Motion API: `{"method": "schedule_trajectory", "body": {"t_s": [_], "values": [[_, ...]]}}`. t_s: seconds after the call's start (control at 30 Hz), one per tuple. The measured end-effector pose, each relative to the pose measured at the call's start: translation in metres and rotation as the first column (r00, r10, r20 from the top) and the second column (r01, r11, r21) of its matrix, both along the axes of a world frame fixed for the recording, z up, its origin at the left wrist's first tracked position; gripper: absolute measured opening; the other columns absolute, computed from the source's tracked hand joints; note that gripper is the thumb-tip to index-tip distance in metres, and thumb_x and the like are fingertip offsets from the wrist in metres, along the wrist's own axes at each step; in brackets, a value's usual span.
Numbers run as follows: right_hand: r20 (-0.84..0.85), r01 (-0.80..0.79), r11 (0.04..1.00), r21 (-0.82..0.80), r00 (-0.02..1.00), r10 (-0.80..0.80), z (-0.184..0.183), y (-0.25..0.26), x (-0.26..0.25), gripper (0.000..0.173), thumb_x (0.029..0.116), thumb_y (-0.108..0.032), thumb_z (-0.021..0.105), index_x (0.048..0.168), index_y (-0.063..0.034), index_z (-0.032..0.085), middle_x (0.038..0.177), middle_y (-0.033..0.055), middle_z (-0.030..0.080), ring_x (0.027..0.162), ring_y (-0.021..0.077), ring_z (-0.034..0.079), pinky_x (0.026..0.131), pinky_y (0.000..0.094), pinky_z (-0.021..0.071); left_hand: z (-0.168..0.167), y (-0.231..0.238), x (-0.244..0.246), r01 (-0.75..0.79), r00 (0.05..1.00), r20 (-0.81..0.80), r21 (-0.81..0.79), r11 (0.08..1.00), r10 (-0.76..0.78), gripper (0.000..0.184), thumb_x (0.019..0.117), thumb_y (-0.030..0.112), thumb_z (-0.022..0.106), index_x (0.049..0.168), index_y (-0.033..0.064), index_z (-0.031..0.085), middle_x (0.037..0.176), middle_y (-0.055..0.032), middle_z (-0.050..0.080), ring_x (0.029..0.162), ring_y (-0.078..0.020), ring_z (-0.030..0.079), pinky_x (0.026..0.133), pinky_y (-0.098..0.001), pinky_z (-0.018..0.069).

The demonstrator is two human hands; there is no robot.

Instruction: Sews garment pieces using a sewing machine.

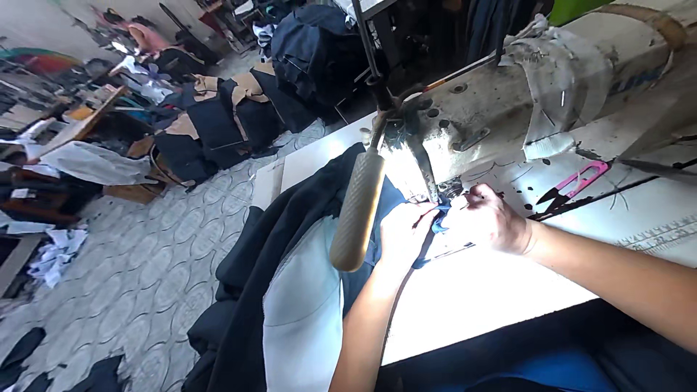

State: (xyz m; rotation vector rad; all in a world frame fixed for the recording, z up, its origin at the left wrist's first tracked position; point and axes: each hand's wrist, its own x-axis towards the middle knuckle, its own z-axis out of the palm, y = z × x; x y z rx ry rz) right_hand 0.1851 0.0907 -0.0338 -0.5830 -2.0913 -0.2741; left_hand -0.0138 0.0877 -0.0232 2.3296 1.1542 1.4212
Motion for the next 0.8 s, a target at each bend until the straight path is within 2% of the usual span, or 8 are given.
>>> {"method": "schedule_trajectory", "body": {"t_s": [0.1, 0.27, 0.37, 0.5, 0.57, 0.63, 0.73, 0.8], "values": [[-0.073, 0.046, 0.998, -0.041, 0.996, -0.049, -0.002, -0.001, -0.002, 0.016, 0.0908, -0.011, 0.061, 0.078, -0.009, 0.071, 0.076, 0.0083, 0.07, 0.077, 0.0233, 0.064, 0.085, 0.0392, 0.0421, 0.0, 0.0, 0.0, 0.015, 1.0, 0.024, -0.035, 0.999, -0.014, 0.014, 0.0906, 0.01, 0.07, 0.094, 0.0008, 0.08, 0.088, -0.0107, 0.077, 0.085, -0.01, 0.073, 0.083, -0.0208, 0.056], [-0.196, 0.094, 0.956, -0.277, 0.969, -0.153, 0.0, -0.001, -0.009, 0.017, 0.0858, -0.019, 0.071, 0.075, -0.0058, 0.074, 0.092, 0.0147, 0.072, 0.088, 0.0308, 0.067, 0.08, 0.0451, 0.0494, 0.002, -0.002, -0.002, 0.062, 0.998, 0.024, -0.082, 0.995, -0.061, 0.015, 0.0901, 0.008, 0.068, 0.096, 0.0004, 0.08, 0.089, -0.0107, 0.077, 0.087, -0.009, 0.072, 0.084, -0.0201, 0.0555], [-0.243, 0.091, 0.94, -0.33, 0.954, -0.177, 0.003, -0.003, -0.011, 0.017, 0.083, -0.019, 0.074, 0.076, -0.0035, 0.074, 0.093, 0.0164, 0.071, 0.089, 0.0324, 0.066, 0.08, 0.0464, 0.0483, 0.003, -0.002, -0.003, 0.081, 0.997, 0.017, -0.084, 0.993, -0.08, 0.015, 0.0897, 0.007, 0.067, 0.096, 0.0001, 0.08, 0.09, -0.011, 0.077, 0.087, -0.0096, 0.072, 0.085, -0.0206, 0.0555], [-0.285, 0.065, 0.928, -0.367, 0.942, -0.179, 0.003, -0.003, -0.011, 0.017, 0.0803, -0.018, 0.077, 0.075, -0.0023, 0.075, 0.095, 0.0157, 0.072, 0.089, 0.0294, 0.065, 0.082, 0.0446, 0.0468, 0.004, -0.002, -0.004, 0.098, 0.995, -0.017, -0.084, 0.992, -0.1, 0.017, 0.0896, 0.007, 0.065, 0.097, 0.001, 0.08, 0.09, -0.0108, 0.077, 0.087, -0.0105, 0.072, 0.084, -0.0213, 0.0552], [-0.276, 0.055, 0.934, -0.352, 0.948, -0.16, 0.003, -0.003, -0.01, 0.015, 0.0806, -0.017, 0.077, 0.075, -0.0034, 0.074, 0.094, 0.0154, 0.071, 0.09, 0.0295, 0.065, 0.083, 0.045, 0.0467, 0.002, -0.002, -0.004, 0.089, 0.996, -0.018, -0.06, 0.994, -0.09, 0.017, 0.0892, 0.007, 0.066, 0.096, 0.001, 0.08, 0.089, -0.011, 0.076, 0.087, -0.0106, 0.071, 0.084, -0.0208, 0.055], [-0.218, 0.07, 0.963, -0.259, 0.967, -0.129, 0.002, -0.003, -0.008, 0.014, 0.0843, -0.018, 0.072, 0.076, -0.0068, 0.075, 0.091, 0.0142, 0.072, 0.09, 0.0298, 0.066, 0.086, 0.0456, 0.0477, 0.001, -0.002, -0.003, 0.06, 0.998, -0.006, -0.041, 0.997, -0.06, 0.015, 0.0899, 0.008, 0.067, 0.095, 0.0009, 0.079, 0.088, -0.0104, 0.076, 0.086, -0.0098, 0.071, 0.083, -0.0199, 0.0546], [-0.11, 0.083, 0.995, -0.056, 0.99, -0.089, 0.0, -0.003, -0.005, 0.016, 0.093, -0.017, 0.063, 0.083, -0.0124, 0.075, 0.088, 0.0082, 0.073, 0.087, 0.0237, 0.065, 0.088, 0.0395, 0.0428, -0.001, -0.001, -0.001, 0.039, 0.999, 0.007, -0.015, 0.999, -0.039, 0.014, 0.0903, 0.007, 0.067, 0.093, 0.0003, 0.079, 0.087, -0.0108, 0.076, 0.085, -0.0102, 0.071, 0.083, -0.0207, 0.0548], [-0.078, 0.091, 0.996, -0.009, 0.993, -0.091, -0.001, -0.003, -0.005, 0.016, 0.0932, -0.017, 0.063, 0.082, -0.0124, 0.072, 0.085, 0.0056, 0.072, 0.083, 0.022, 0.062, 0.087, 0.0384, 0.0392, -0.001, -0.001, -0.001, 0.036, 0.999, 0.002, -0.017, 0.999, -0.036, 0.014, 0.0909, 0.008, 0.067, 0.094, 0.0006, 0.079, 0.088, -0.0106, 0.076, 0.086, -0.0104, 0.071, 0.083, -0.0212, 0.055]]}}
